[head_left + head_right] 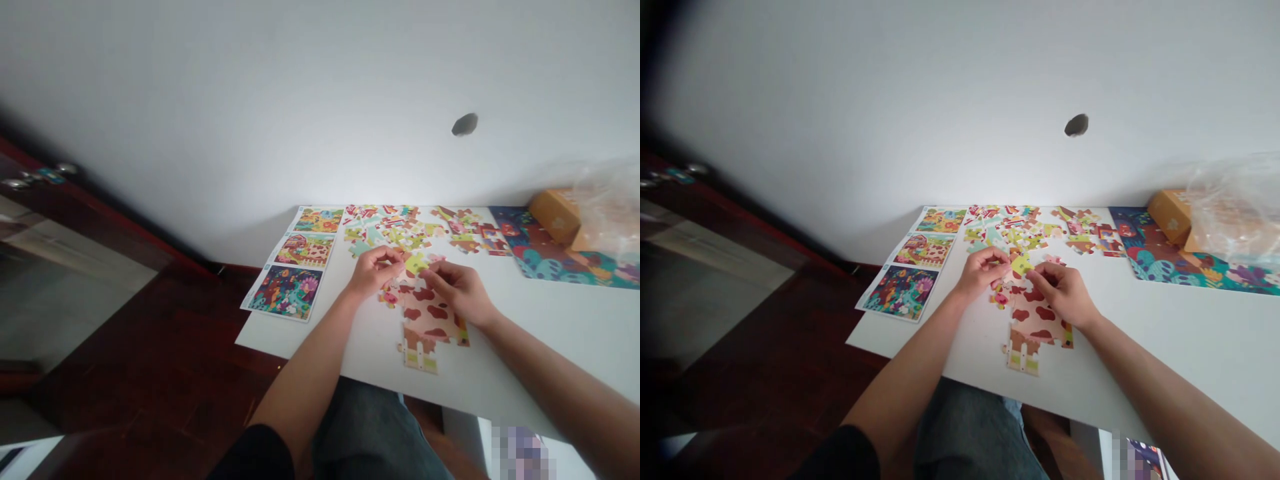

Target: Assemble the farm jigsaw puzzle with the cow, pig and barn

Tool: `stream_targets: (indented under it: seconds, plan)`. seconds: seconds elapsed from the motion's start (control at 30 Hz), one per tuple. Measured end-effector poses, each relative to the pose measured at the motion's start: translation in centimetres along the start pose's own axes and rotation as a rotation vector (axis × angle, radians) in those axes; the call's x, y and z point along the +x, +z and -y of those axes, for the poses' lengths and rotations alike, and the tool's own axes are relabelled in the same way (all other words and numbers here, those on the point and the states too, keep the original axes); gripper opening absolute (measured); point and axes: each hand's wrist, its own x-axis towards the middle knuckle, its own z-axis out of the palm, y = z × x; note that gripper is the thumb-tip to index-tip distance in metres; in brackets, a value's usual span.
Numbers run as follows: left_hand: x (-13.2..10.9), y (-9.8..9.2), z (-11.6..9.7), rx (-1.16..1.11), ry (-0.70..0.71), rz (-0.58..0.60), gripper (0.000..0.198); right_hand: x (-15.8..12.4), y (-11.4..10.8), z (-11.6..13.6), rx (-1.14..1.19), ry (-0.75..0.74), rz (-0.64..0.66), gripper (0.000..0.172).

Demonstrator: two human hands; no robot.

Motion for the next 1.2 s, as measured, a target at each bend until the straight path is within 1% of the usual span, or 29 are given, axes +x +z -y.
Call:
stream_targets:
  seconds: [0.17,0.23,0.37,0.43,0.5,0.53,0.57,0.6,0.63,0.67,0.73,0.77,0.8,0.87,0.93,1.03,1.13,1.2]
  plan:
    - [0.1,0.0,0.1,0.010,-0.046,-0.037,0.032,0.0,0.0,0.4,-0.096,-0.064,0.024,0.042]
    - [0.1,-0.1,0.0,0.018,-0.064,-0.009,0.034,0.1,0.0,0.5,-0.133,-0.097,0.049,0.042]
    - [-0.1,-0.3,-0.3,0.065,-0.109,0.115,0.032,0.2,-0.1,0.4,-0.159,-0.118,0.100,0.040]
    - [-0.3,-0.4,-0.4,0.051,-0.148,0.211,0.032,0.3,-0.1,0.3,-0.162,-0.125,0.120,0.039]
    - [-0.4,-0.4,-0.4,0.049,-0.197,0.312,0.034,0.3,-0.1,0.3,-0.184,-0.146,0.114,0.038]
    - [-0.4,-0.4,-0.4,0.055,-0.214,0.344,0.033,0.4,-0.1,0.3,-0.202,-0.159,0.099,0.039]
    - [-0.3,-0.4,-0.4,0.059,-0.216,0.348,0.032,0.4,-0.2,0.3,-0.220,-0.171,0.078,0.041]
    - [-0.3,-0.5,-0.3,0.052,-0.197,0.310,0.031,0.4,-0.2,0.4,-0.237,-0.182,0.058,0.043]
    - [-0.1,-0.6,-0.3,0.027,-0.159,0.231,0.030,0.5,-0.3,0.4,-0.256,-0.193,0.049,0.044]
    - [0.0,-0.8,-0.3,-0.021,-0.110,0.121,0.029,0.5,-0.5,0.5,-0.285,-0.206,0.057,0.042]
    - [0.5,-1.3,-0.3,-0.160,-0.010,-0.132,0.029,0.5,-0.8,0.5,-0.404,-0.235,0.131,0.028]
    - [0.7,-1.6,-0.3,-0.231,0.022,-0.240,0.030,0.5,-0.9,0.5,-0.490,-0.249,0.183,0.020]
    - [0.8,-1.8,-0.3,-0.289,0.038,-0.323,0.032,0.5,-1.1,0.5,-0.582,-0.260,0.232,0.016]
    - [1.1,-2.2,-0.3,-0.349,0.043,-0.421,0.035,0.6,-1.4,0.5,-0.736,-0.266,0.288,0.023]
    - [1.2,-2.2,-0.3,-0.349,0.027,-0.437,0.037,0.7,-1.7,0.5,-0.811,-0.250,0.303,0.027]
    - [1.0,-1.9,-0.1,-0.283,0.005,-0.358,0.038,0.9,-2.1,0.5,-0.828,-0.237,0.296,0.028]
    - [0.7,-1.3,-0.1,-0.143,-0.020,-0.239,0.033,0.9,-2.1,0.6,-0.692,-0.228,0.250,0.025]
    - [0.5,-0.9,-0.2,-0.028,-0.050,-0.129,0.031,0.8,-1.8,0.7,-0.522,-0.196,0.210,0.030]
